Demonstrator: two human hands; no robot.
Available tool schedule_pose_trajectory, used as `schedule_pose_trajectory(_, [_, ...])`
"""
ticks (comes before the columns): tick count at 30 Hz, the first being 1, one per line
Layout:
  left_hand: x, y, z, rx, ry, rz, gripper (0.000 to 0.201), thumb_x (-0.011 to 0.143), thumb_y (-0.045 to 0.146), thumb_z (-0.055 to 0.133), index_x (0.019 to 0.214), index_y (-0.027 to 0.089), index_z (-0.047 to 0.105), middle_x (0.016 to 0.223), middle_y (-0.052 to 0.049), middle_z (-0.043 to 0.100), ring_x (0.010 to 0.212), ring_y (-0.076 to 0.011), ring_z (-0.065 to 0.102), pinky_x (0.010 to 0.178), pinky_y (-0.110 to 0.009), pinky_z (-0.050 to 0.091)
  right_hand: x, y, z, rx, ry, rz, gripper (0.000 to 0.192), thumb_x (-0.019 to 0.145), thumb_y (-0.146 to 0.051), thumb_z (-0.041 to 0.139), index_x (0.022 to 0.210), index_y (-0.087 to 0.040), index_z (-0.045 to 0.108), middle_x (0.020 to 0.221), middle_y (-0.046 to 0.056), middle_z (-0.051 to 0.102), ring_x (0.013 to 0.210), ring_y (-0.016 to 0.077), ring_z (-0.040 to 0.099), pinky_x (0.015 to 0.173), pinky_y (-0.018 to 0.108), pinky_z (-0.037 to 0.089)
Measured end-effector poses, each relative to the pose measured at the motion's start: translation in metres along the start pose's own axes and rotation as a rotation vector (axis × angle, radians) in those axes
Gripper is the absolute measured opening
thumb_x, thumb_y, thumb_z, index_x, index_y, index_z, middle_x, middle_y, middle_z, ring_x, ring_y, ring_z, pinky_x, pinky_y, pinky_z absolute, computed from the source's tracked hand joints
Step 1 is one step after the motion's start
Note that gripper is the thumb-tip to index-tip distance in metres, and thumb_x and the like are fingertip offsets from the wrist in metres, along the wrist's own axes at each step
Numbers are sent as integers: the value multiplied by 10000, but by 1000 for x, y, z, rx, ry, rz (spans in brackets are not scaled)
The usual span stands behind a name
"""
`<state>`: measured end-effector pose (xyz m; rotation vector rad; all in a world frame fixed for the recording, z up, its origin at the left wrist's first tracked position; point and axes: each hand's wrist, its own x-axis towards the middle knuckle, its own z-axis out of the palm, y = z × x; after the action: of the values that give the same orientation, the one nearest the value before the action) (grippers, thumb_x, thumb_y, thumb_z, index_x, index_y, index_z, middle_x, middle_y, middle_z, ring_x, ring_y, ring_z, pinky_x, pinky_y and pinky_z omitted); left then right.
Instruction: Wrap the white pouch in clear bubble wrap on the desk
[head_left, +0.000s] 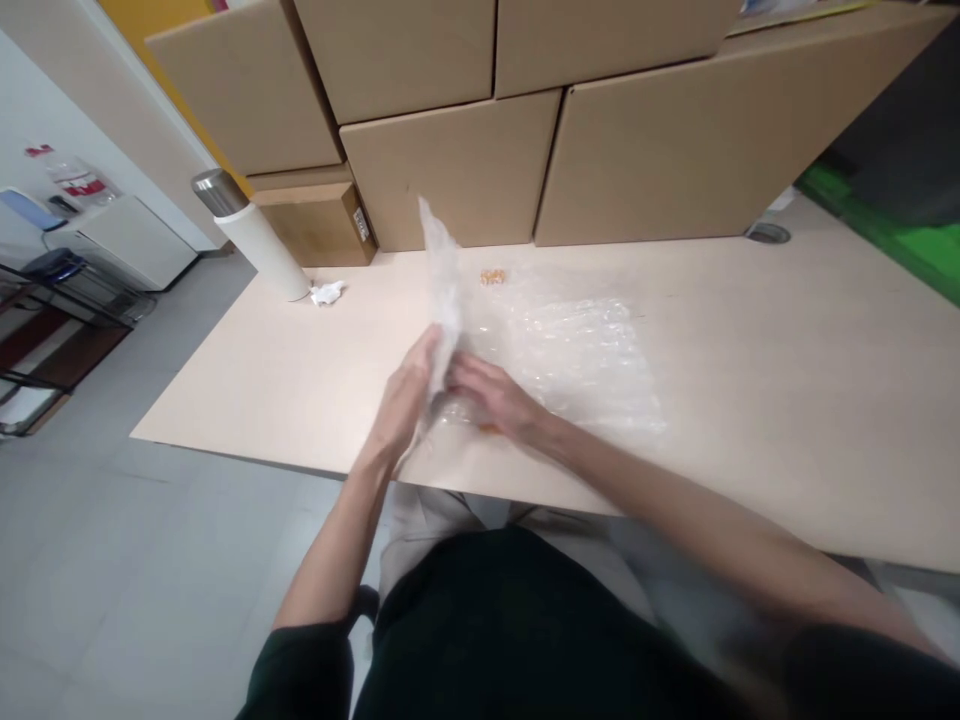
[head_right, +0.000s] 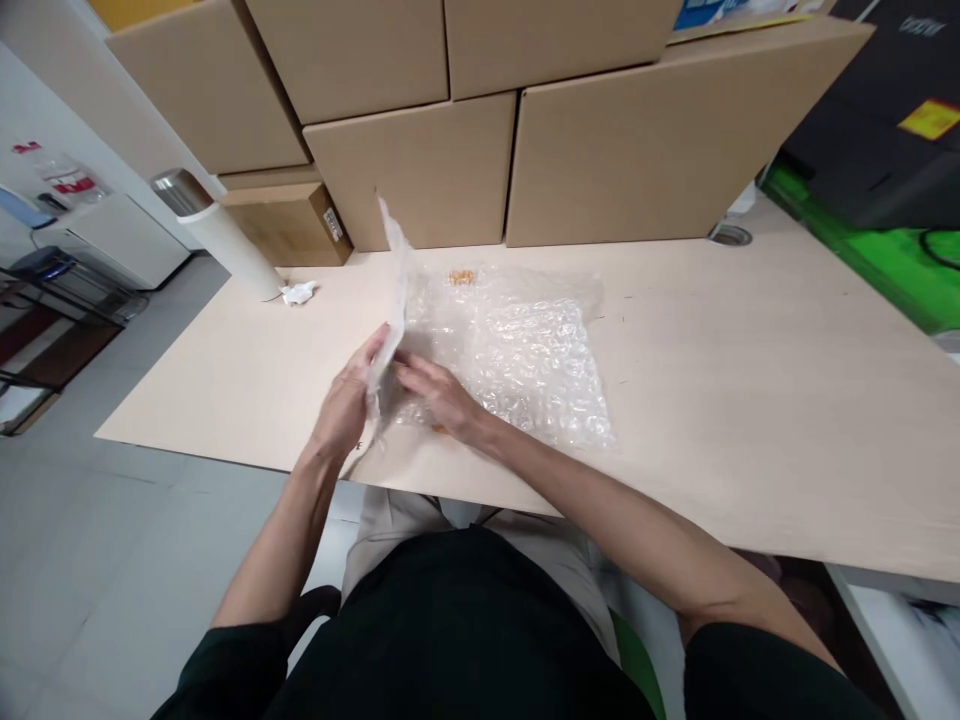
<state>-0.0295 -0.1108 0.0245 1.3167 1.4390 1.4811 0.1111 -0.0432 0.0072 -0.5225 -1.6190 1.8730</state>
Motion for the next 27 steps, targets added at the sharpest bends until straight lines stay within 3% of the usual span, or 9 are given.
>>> schedule_pose_trajectory(4, [4,-10,31,450,-229,109,512,993,497,387,1439,275,504,1588,-34,372,1507,-264,240,1233,-510,137,-23,-4,-30,199,160,185,357,848,-428,565,1101,-214,698,1019,88,729,949,260,677,871,446,552])
schedule_pose_trajectory(8, [5,-18,54,790,-300,52,470,989,423,408,1429,295,512,1578,-45,390,1508,-334,208,1201,-604,83,-49,-17,-58,-42,221,263,241,758,-365,647,905,-187,715,836,82,693,787,232,655,769,420,560])
schedule_pose_trajectory(12, [6,-18,71,930,-247,72,460,959,349,454,1396,242,549,1550,-101,431,1485,-396,241,1187,-633,98,-54,-26,-68,-631,401,-51,271,825,-362,577,1024,-221,695,1075,100,668,901,244,634,835,429,535])
schedule_pose_trajectory(15, [5,-17,74,956,-256,97,460,948,314,465,1393,233,550,1550,-115,426,1482,-403,242,1186,-631,104,-39,-23,-61,-826,292,-162,314,915,-364,448,1096,-200,645,1182,126,637,1035,257,611,935,430,488])
schedule_pose_trajectory(17, [5,-17,65,940,-223,98,476,926,334,514,1391,237,547,1580,-125,370,1489,-415,208,1175,-644,119,-26,-18,-56,-887,201,-78,327,952,-376,382,1042,-177,626,1084,134,658,1004,261,610,937,437,470])
schedule_pose_trajectory(20, [8,-18,41,793,44,-8,590,870,425,617,1407,203,517,1591,-186,301,1474,-443,220,1147,-650,206,-15,-16,-51,-928,185,29,375,988,-436,329,962,-182,604,984,122,664,976,266,602,929,442,450])
schedule_pose_trajectory(22, [12,-18,23,512,160,-172,665,844,457,650,1412,149,493,1482,-240,429,1376,-418,415,1099,-591,350,-14,-21,-50,-895,181,57,411,996,-488,322,948,-191,603,980,110,665,969,260,604,914,427,450])
schedule_pose_trajectory(24, [15,-14,13,176,189,-294,683,829,459,670,1396,123,491,1313,-225,578,1200,-343,595,1023,-497,464,-18,-28,-51,-807,177,100,449,991,-542,329,974,-198,617,984,96,672,938,250,617,880,409,461])
schedule_pose_trajectory(27, [17,1,19,-90,205,-233,625,820,458,700,1348,162,542,1228,-154,648,1108,-267,650,988,-407,501,-27,-36,-55,-579,191,158,501,957,-633,379,1101,-230,639,1080,80,686,988,252,632,879,402,479])
